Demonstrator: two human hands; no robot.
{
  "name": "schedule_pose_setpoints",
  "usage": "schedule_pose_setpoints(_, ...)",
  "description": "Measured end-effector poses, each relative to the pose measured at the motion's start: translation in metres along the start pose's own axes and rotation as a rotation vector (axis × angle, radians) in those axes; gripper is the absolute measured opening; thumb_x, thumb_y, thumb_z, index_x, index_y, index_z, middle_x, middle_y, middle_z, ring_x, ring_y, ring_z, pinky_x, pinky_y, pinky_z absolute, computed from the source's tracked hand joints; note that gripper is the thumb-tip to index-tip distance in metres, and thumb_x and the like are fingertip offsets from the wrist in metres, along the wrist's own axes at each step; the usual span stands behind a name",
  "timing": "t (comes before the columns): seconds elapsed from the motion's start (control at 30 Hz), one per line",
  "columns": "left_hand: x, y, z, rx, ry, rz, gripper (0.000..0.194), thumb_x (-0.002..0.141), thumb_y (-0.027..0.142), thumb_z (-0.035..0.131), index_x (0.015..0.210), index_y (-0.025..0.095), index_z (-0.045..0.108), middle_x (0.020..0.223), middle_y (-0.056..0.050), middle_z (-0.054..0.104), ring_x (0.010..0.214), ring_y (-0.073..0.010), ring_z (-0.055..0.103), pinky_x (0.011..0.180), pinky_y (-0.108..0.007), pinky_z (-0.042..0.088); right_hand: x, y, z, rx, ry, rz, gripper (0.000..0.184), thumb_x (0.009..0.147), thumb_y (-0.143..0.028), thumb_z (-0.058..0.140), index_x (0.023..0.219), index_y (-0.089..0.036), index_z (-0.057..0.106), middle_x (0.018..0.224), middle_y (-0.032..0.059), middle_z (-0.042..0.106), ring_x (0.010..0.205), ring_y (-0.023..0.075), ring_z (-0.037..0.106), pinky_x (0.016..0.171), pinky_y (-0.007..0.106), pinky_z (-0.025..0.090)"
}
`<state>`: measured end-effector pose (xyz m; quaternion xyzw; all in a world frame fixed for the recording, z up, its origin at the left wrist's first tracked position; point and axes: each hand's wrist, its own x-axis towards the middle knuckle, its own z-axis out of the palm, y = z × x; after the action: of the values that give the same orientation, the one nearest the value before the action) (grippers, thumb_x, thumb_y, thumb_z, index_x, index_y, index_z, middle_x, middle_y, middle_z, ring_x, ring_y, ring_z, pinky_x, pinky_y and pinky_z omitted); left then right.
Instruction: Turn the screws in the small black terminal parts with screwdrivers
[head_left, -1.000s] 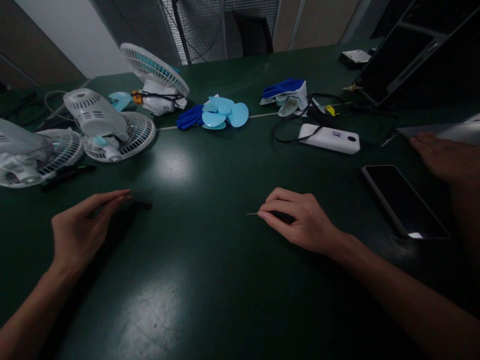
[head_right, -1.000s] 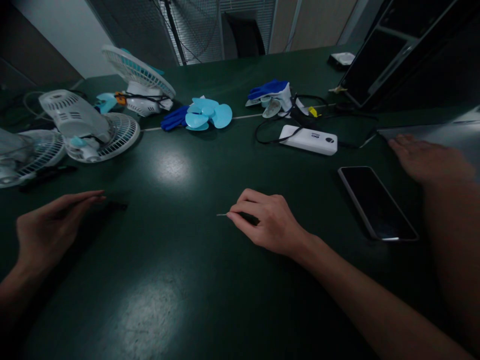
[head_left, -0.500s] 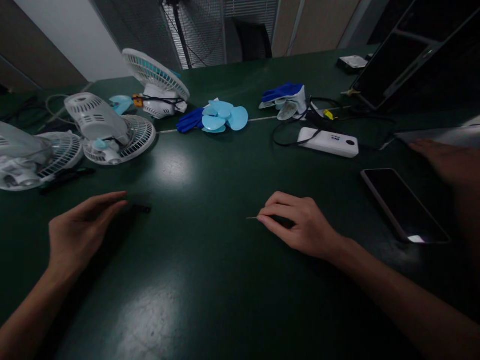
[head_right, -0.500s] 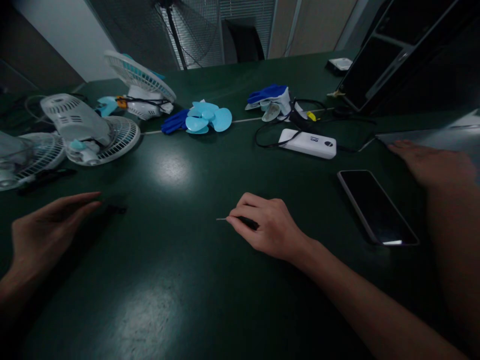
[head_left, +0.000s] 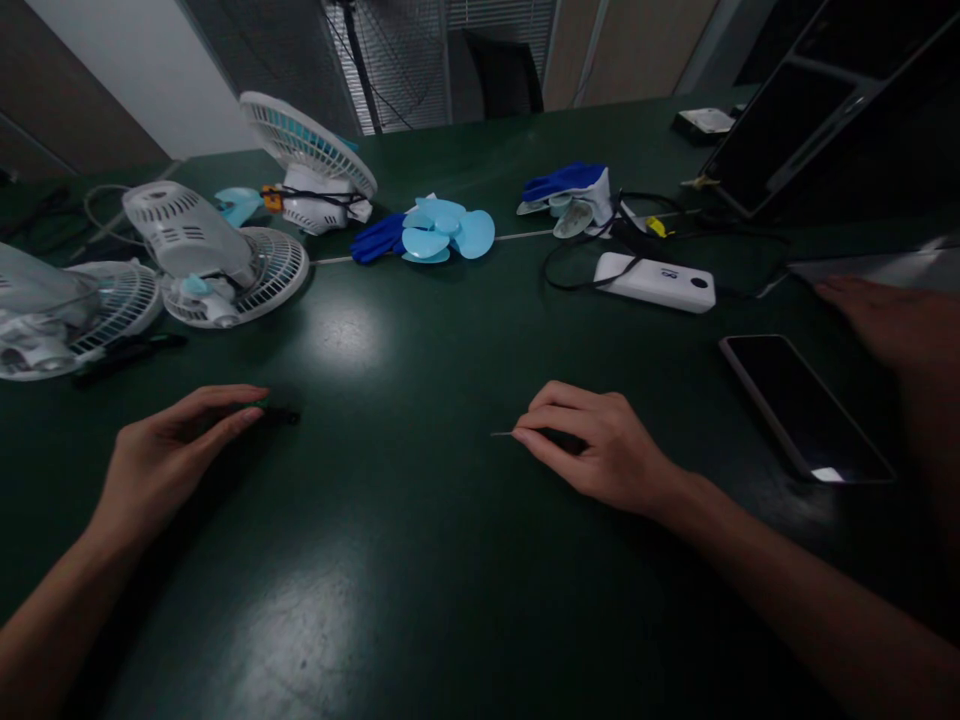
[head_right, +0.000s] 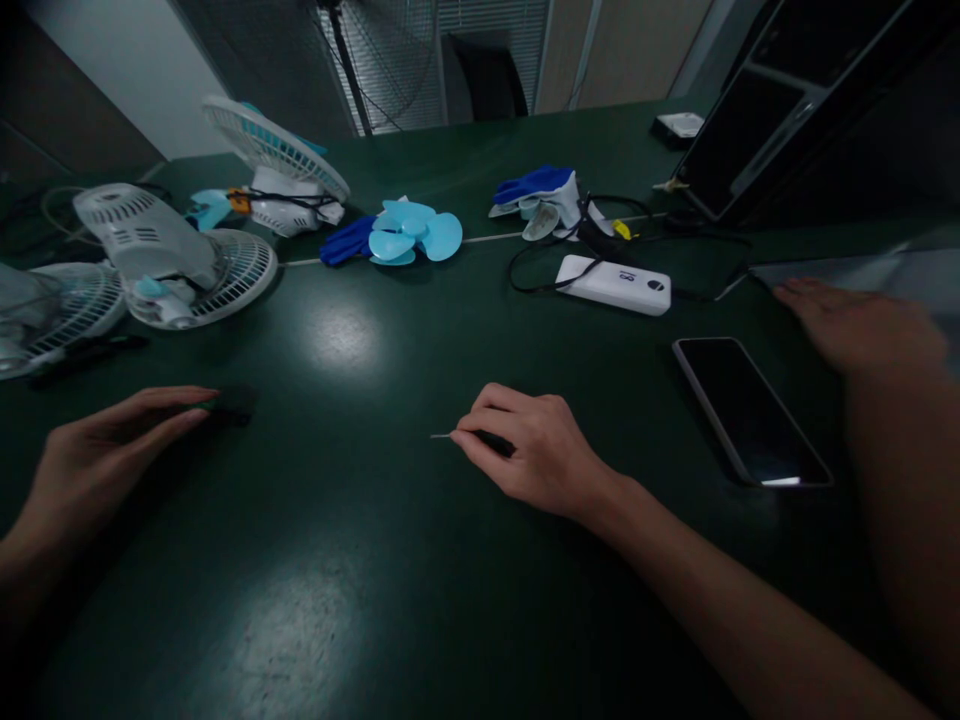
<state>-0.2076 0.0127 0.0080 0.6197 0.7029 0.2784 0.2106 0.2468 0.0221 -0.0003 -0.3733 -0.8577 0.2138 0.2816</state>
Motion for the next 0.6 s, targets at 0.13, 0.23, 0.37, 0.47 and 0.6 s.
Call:
schedule_pose_setpoints(0.13, 0.001, -0.002, -0.001, -0.011, -0.048, -0.050, 0.052, 0.075, 0.064, 0.073, 0.115, 0.031, 0.073, 0.127, -0.003, 0.071, 0.122, -0.0316, 0.063, 0.113, -0.050, 0.044, 0.000, 0.000, 0.000, 0.000, -0.013, 0.009, 0.020, 0.099, -0.029, 0.058, 0.103, -0.020, 0.076, 0.097, 0.0046, 0.070, 0.076, 0.0119, 0.063, 0.060, 0.025, 0.049)
schedule_pose_setpoints(0.23, 0.002, -0.003, -0.001, -0.012, -0.076, -0.093, 0.057, 0.073, 0.067, 0.073, 0.115, 0.029, 0.073, 0.126, -0.005, 0.071, 0.120, -0.0333, 0.064, 0.110, -0.052, 0.047, 0.000, 0.000, 0.000, -0.005, -0.019, 0.006, 0.020, 0.098, -0.029, 0.059, 0.103, -0.020, 0.076, 0.097, 0.0047, 0.070, 0.077, 0.0121, 0.063, 0.061, 0.025, 0.049)
schedule_pose_setpoints(0.37, 0.004, -0.005, -0.003, -0.007, -0.098, -0.060, 0.054, 0.074, 0.065, 0.074, 0.114, 0.029, 0.073, 0.125, -0.005, 0.072, 0.117, -0.0313, 0.067, 0.106, -0.047, 0.051, 0.000, 0.000, 0.000, -0.035, -0.011, 0.009, 0.020, 0.098, -0.029, 0.059, 0.103, -0.021, 0.077, 0.096, 0.0046, 0.070, 0.076, 0.0123, 0.063, 0.061, 0.025, 0.049)
schedule_pose_setpoints(0.47, 0.006, -0.009, -0.006, -0.010, -0.128, -0.014, 0.053, 0.076, 0.064, 0.074, 0.114, 0.027, 0.073, 0.125, -0.007, 0.072, 0.115, -0.0309, 0.067, 0.101, -0.045, 0.054, -0.001, 0.000, 0.000, -0.026, -0.013, 0.012, 0.021, 0.098, -0.029, 0.058, 0.104, -0.021, 0.077, 0.097, 0.0047, 0.070, 0.076, 0.0122, 0.063, 0.060, 0.025, 0.048)
schedule_pose_setpoints(0.6, 0.007, -0.011, -0.007, -0.003, -0.176, 0.029, 0.051, 0.076, 0.065, 0.073, 0.112, 0.028, 0.074, 0.126, -0.006, 0.071, 0.118, -0.0296, 0.067, 0.103, -0.044, 0.053, -0.001, 0.001, 0.000, -0.012, -0.015, 0.007, 0.021, 0.099, -0.030, 0.058, 0.104, -0.021, 0.076, 0.098, 0.0045, 0.070, 0.077, 0.0121, 0.063, 0.060, 0.025, 0.049)
